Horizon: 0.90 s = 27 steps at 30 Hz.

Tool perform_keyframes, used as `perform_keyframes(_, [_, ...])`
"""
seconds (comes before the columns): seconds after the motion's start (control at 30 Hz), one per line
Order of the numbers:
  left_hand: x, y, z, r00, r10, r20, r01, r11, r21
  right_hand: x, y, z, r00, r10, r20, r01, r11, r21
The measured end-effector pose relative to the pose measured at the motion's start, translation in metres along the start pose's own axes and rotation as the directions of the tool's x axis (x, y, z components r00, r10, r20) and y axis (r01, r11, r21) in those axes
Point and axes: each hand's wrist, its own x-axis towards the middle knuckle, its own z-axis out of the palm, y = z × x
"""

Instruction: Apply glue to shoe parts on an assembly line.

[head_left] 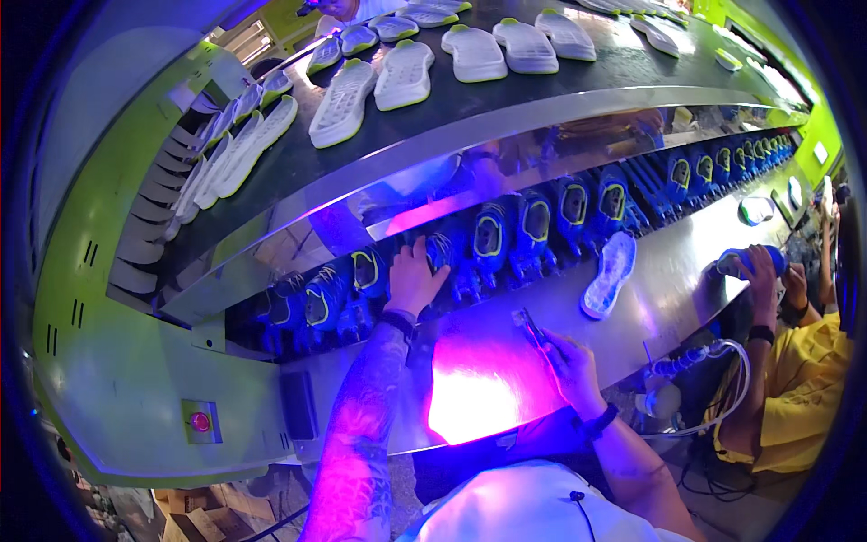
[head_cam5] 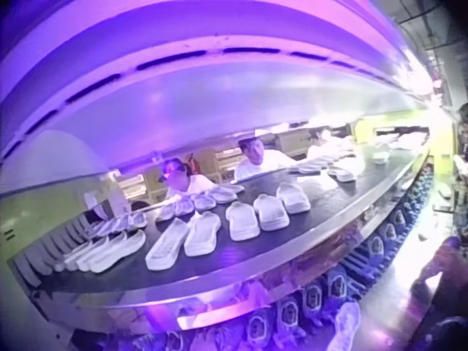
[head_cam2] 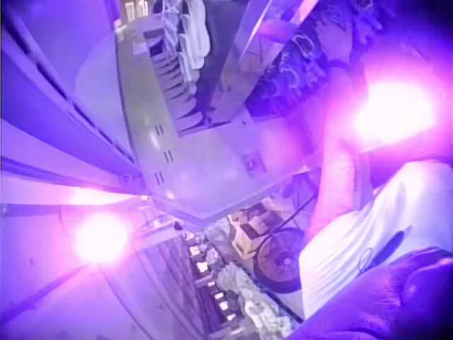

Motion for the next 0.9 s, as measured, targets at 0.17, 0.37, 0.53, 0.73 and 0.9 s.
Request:
perform_keyframes(0.17, [0.026,0.014,-0.087,0.907,-0.33,0.26,0.399,0.872,-0.284,-0.003,-0.01,-0.014,1.0,0.002,-0.003,-0.003,0.983,-0.182])
perform_keyframes(0.37, [0.02,-0.109,-0.011,0.983,-0.155,-0.1,0.139,0.979,-0.152,0.002,-0.019,-0.004,0.999,0.023,0.032,-0.017,0.986,-0.163])
perform_keyframes(0.53, [0.0,-0.079,0.002,0.957,-0.003,-0.291,-0.031,0.993,-0.111,0.001,0.0,-0.005,0.996,-0.086,0.02,0.089,0.98,-0.179])
perform_keyframes(0.73, [0.01,-0.194,-0.012,0.927,-0.375,-0.024,0.344,0.871,-0.351,0.011,-0.034,0.006,0.974,0.194,0.113,-0.193,0.981,-0.02])
perform_keyframes(0.9, [-0.019,-0.155,-0.041,0.833,-0.391,-0.391,0.476,0.867,0.147,0.032,-0.066,0.027,0.986,-0.048,0.161,0.06,0.996,-0.071])
